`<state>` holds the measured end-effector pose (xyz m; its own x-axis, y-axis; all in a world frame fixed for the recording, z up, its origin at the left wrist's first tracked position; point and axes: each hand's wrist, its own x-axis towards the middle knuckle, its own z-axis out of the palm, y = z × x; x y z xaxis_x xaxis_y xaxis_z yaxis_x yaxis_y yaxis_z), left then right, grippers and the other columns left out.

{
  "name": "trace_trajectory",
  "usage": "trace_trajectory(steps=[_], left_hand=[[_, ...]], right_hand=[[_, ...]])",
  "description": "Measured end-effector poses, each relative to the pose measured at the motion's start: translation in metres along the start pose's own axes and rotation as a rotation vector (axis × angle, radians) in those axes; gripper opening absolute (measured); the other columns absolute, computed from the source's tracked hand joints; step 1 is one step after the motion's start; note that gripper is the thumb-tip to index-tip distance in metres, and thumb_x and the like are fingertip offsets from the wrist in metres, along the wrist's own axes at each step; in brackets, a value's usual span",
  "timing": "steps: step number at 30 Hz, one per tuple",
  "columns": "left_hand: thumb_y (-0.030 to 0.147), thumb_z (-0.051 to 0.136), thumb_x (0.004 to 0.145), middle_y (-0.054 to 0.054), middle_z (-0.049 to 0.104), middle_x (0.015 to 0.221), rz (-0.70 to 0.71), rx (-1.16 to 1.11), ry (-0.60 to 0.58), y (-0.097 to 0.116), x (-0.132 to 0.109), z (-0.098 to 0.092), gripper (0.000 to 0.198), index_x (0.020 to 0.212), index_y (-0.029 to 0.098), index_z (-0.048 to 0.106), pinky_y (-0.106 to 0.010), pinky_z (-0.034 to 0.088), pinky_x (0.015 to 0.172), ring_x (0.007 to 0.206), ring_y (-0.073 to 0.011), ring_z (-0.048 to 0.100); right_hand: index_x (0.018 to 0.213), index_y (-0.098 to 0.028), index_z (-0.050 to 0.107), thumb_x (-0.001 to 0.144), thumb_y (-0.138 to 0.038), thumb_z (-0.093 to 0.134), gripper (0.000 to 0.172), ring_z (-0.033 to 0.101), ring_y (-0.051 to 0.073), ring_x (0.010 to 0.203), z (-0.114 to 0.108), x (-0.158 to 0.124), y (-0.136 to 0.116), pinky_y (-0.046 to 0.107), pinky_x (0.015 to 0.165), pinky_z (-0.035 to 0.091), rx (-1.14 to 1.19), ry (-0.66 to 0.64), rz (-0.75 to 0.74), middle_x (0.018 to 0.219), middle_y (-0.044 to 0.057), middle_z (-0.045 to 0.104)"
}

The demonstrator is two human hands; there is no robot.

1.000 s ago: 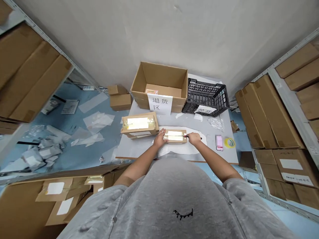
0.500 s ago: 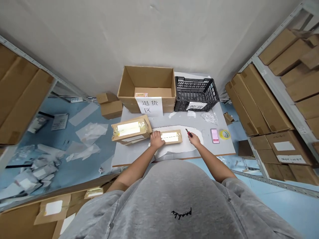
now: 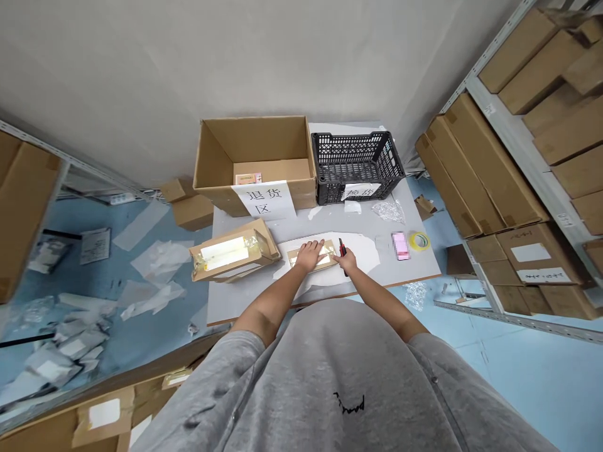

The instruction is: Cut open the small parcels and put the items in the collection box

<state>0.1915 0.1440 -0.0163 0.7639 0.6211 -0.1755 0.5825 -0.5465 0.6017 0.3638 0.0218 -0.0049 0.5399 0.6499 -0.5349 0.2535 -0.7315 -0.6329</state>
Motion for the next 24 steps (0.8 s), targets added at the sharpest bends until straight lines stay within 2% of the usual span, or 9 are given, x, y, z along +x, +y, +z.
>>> trace_trajectory(steps=[4,9,12,16,20,24], left_hand=[[0.062,0.050,0.109,-0.024,0.062,0.149,0.026,0.020,-0.037,-0.007,0.006,0.002,0.073,0.167,0.018,0.050,-0.051,0.030,0.129,0.146,-0.0401,0.051],[0.057,0.043,0.111,-0.032,0.062,0.144,0.031,0.030,-0.091,-0.009,0.013,0.004,0.076,0.167,0.005,0.046,-0.055,0.034,0.125,0.142,-0.0436,0.054],[0.049,0.041,0.111,-0.031,0.061,0.146,0.044,0.045,-0.082,-0.006,0.012,0.005,0.072,0.169,0.005,0.043,-0.056,0.031,0.127,0.144,-0.0435,0.053],[0.041,0.039,0.111,-0.030,0.057,0.154,0.011,0.090,-0.036,0.002,0.006,0.009,0.070,0.172,0.007,0.038,-0.058,0.025,0.130,0.148,-0.0443,0.047],[0.046,0.041,0.110,-0.028,0.055,0.157,0.002,0.050,0.015,0.009,0.000,0.010,0.073,0.173,0.010,0.037,-0.060,0.021,0.130,0.149,-0.0454,0.044],[0.062,0.049,0.107,-0.027,0.056,0.156,-0.013,0.058,0.034,0.014,-0.004,0.009,0.081,0.171,0.014,0.042,-0.061,0.021,0.129,0.147,-0.0469,0.044]], right_hand=[[0.125,-0.021,0.065,0.092,-0.049,0.079,0.046,0.070,0.018,0.085,0.004,-0.003,0.000,0.024,0.070,0.057,0.027,0.022,0.026,0.099,0.001,0.073],[0.125,-0.022,0.064,0.092,-0.049,0.080,0.045,0.071,0.017,0.084,0.003,-0.006,-0.004,0.024,0.071,0.057,-0.003,0.011,0.063,0.100,0.001,0.074],[0.124,-0.022,0.062,0.094,-0.051,0.079,0.045,0.071,0.017,0.079,0.000,-0.007,-0.008,0.024,0.068,0.057,-0.017,0.009,0.078,0.098,0.002,0.074],[0.119,-0.025,0.058,0.108,-0.052,0.061,0.029,0.068,0.014,0.060,-0.007,-0.017,-0.008,0.022,0.059,0.057,0.129,-0.021,0.076,0.083,-0.002,0.069],[0.113,-0.026,0.056,0.112,-0.054,0.054,0.029,0.066,0.014,0.049,-0.013,-0.032,-0.004,0.021,0.053,0.057,0.313,-0.144,0.108,0.066,-0.007,0.061],[0.112,-0.025,0.058,0.111,-0.054,0.057,0.030,0.068,0.016,0.047,-0.014,-0.039,-0.006,0.021,0.051,0.057,0.332,-0.202,0.132,0.057,-0.007,0.060]])
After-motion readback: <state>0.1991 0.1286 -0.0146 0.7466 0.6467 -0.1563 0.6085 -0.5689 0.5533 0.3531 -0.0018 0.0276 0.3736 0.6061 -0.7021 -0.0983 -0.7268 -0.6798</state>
